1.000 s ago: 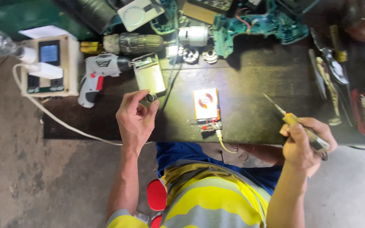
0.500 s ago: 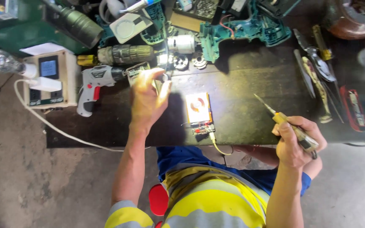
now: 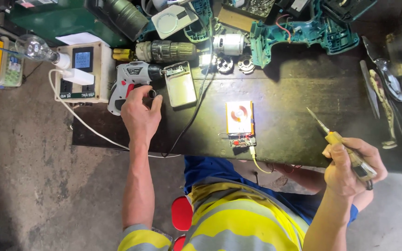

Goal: Soldering wires and components onto a small circuit board and battery assembly on a repair bench.

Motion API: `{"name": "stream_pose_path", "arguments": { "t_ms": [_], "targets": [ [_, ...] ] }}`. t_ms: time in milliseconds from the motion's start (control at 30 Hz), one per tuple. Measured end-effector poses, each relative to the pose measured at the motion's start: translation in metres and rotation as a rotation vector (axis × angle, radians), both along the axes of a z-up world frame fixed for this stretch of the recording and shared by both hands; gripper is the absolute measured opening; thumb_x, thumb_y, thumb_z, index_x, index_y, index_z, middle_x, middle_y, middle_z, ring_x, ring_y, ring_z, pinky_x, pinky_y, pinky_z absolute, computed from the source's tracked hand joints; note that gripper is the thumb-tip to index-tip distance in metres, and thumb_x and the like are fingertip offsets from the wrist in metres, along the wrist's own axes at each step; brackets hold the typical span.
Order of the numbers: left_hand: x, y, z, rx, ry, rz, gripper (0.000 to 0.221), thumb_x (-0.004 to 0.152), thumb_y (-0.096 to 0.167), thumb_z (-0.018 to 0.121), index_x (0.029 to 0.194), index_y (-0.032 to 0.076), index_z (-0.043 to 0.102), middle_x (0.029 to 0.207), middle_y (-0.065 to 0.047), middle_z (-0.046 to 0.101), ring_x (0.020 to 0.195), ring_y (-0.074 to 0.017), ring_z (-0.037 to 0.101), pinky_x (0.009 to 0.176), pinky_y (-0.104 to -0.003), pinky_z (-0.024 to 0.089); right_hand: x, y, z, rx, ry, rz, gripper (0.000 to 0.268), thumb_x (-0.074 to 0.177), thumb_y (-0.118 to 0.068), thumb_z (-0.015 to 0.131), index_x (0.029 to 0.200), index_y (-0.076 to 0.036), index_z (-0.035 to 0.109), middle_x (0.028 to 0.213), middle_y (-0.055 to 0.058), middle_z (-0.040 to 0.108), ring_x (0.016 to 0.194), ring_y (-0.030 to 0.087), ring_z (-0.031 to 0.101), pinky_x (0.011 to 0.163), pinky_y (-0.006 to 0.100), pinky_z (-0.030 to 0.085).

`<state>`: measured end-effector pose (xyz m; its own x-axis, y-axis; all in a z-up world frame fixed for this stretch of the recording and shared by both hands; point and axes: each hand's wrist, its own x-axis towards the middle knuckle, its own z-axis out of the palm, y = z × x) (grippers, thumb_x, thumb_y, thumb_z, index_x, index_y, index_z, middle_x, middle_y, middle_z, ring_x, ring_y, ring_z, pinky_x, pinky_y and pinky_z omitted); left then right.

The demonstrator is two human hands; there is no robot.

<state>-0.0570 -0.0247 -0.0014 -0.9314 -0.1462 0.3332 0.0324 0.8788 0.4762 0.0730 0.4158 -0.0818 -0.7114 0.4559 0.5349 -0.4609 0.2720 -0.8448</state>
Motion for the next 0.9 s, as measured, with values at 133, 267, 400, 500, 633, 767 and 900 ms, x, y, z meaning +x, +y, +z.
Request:
{"name": "stream_pose_path", "arguments": {
  "t_ms": [133, 267, 400, 500, 633, 767, 900],
  "targets": [
    [0.004, -0.01, -0.01, 0.02, -0.022, -0.025, 0.032, 0.088, 0.016, 0.078, 0.117, 0.006, 0.07, 0.101, -0.008, 0.07, 0.068, -0.0235, 0.061, 0.073, -0.041, 0.051, 0.007, -0.005, 0.002, -0.033, -0.108, -0.057, 0.018, 0.103, -0.005, 0.073, 0.106, 0.008, 0.062, 0.086, 0.028, 0.064, 0.065, 0.029, 0.065, 0.059, 0.035, 0.051],
    [0.016, -0.001, 0.0, 0.012, 0.13, -0.017, 0.029, 0.092, 0.014, 0.075, 0.118, 0.005, 0.065, 0.099, -0.009, 0.066, 0.088, -0.0259, 0.064, 0.072, -0.038, 0.053, 0.006, 0.002, -0.005, 0.025, -0.092, -0.046, 0.011, 0.106, 0.005, 0.069, 0.106, 0.01, 0.059, 0.085, 0.027, 0.063, 0.067, 0.029, 0.065, 0.056, 0.036, 0.051],
    [0.022, 0.02, -0.001, 0.15, 0.153, -0.012, 0.015, 0.096, 0.02, 0.069, 0.095, 0.005, 0.072, 0.07, -0.002, 0.071, 0.056, -0.0132, 0.063, 0.053, -0.028, 0.05, 0.004, -0.001, -0.001, 0.087, -0.076, -0.029, 0.01, 0.105, 0.008, 0.066, 0.105, 0.012, 0.057, 0.085, 0.029, 0.061, 0.065, 0.031, 0.063, 0.055, 0.038, 0.048],
    [0.017, 0.027, -0.006, 0.096, -0.044, 0.004, 0.027, 0.094, 0.026, 0.067, 0.075, 0.008, 0.073, 0.05, 0.002, 0.06, 0.041, -0.0164, 0.057, 0.046, -0.034, 0.043, 0.003, -0.005, -0.004, 0.023, -0.088, -0.06, 0.008, 0.1, 0.011, 0.064, 0.105, 0.013, 0.057, 0.085, 0.031, 0.059, 0.065, 0.033, 0.061, 0.059, 0.04, 0.05],
    [0.012, 0.03, -0.018, 0.06, -0.03, 0.084, 0.026, 0.088, 0.017, 0.06, 0.063, 0.01, 0.063, 0.048, 0.002, 0.057, 0.041, -0.0197, 0.052, 0.043, -0.037, 0.037, 0.003, -0.003, -0.008, 0.018, -0.065, -0.071, 0.009, 0.098, 0.01, 0.061, 0.106, 0.013, 0.057, 0.089, 0.035, 0.06, 0.063, 0.035, 0.06, 0.055, 0.04, 0.047],
    [0.016, 0.021, -0.037, 0.005, 0.126, 0.015, 0.026, 0.088, 0.008, 0.064, 0.064, 0.009, 0.054, 0.047, 0.003, 0.049, 0.037, -0.0152, 0.044, 0.041, -0.035, 0.034, 0.004, -0.001, -0.014, -0.023, -0.087, -0.077, 0.013, 0.103, 0.0, 0.067, 0.108, 0.008, 0.058, 0.095, 0.035, 0.064, 0.062, 0.032, 0.059, 0.056, 0.037, 0.047],
    [0.031, 0.012, -0.038, -0.038, 0.257, -0.083, 0.026, 0.091, 0.004, 0.069, 0.072, 0.007, 0.052, 0.051, 0.002, 0.048, 0.04, -0.0109, 0.045, 0.039, -0.03, 0.036, 0.004, 0.007, -0.024, -0.041, -0.076, -0.083, 0.012, 0.098, 0.0, 0.067, 0.104, 0.007, 0.058, 0.087, 0.029, 0.059, 0.06, 0.032, 0.058, 0.054, 0.038, 0.046]
  ]
}}
